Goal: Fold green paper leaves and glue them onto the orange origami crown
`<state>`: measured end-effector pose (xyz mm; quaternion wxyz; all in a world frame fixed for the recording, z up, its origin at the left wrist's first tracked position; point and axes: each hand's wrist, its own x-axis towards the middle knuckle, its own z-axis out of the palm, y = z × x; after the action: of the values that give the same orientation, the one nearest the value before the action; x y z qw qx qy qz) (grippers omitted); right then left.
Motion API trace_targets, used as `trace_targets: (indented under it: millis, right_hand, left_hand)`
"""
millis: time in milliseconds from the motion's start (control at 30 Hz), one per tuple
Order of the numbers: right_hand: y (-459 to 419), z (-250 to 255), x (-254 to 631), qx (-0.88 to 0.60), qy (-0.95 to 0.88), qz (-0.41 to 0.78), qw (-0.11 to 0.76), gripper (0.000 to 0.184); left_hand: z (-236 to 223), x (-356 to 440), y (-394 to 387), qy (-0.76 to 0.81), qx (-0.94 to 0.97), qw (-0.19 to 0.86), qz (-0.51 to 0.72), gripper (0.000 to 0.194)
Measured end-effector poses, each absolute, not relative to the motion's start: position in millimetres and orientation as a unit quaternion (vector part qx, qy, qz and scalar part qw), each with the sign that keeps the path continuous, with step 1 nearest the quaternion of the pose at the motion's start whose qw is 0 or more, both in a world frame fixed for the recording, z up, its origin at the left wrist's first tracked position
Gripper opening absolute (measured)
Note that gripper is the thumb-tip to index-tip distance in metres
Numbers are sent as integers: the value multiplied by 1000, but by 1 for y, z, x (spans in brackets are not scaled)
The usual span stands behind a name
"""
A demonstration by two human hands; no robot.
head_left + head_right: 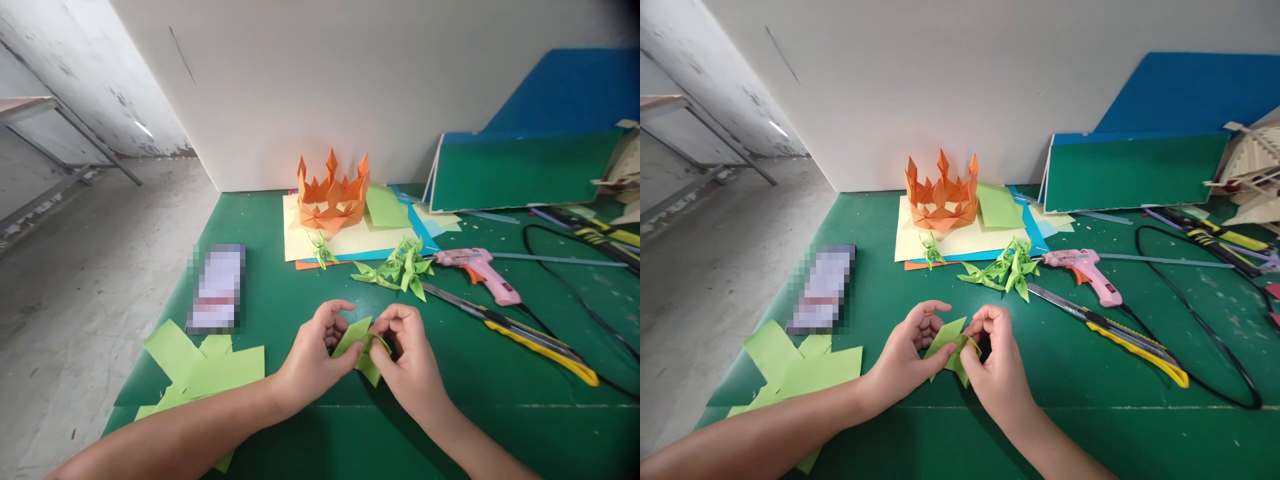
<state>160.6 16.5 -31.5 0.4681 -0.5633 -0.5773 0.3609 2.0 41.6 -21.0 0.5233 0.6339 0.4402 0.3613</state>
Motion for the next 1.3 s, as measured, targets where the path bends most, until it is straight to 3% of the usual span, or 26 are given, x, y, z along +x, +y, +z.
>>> trace_targets:
  millis: [167, 267, 367, 533, 633, 833, 1133, 1300]
  right_hand:
    - [16, -28, 163, -528, -597, 356, 488, 37]
    - [14, -24, 165, -514, -656, 258, 489, 34]
    - [14, -20, 168, -510, -739, 144, 417, 26]
    - [16, -16, 171, -523, -767, 13, 372, 34]
    - [16, -15, 172, -533, -764, -35, 363, 30]
    - [15, -17, 172, -521, -776, -60, 350, 23]
    - [12, -13, 170, -461, -814, -100, 338, 21]
    - [13, -12, 166, -459, -806, -88, 362, 12]
  left_hand:
    - [-23, 2, 45, 448, 585, 575, 356, 35]
    - [-22, 2, 49, 450, 529, 610, 381, 30]
    - [-21, 0, 53, 453, 496, 635, 380, 25]
    - [-19, -2, 56, 459, 460, 648, 399, 32]
    - [-17, 0, 56, 446, 438, 660, 417, 34]
    - [-17, -1, 54, 420, 429, 705, 377, 32]
    - [-29, -8, 56, 460, 507, 622, 379, 27]
    - [-28, -6, 57, 444, 496, 648, 370, 27]
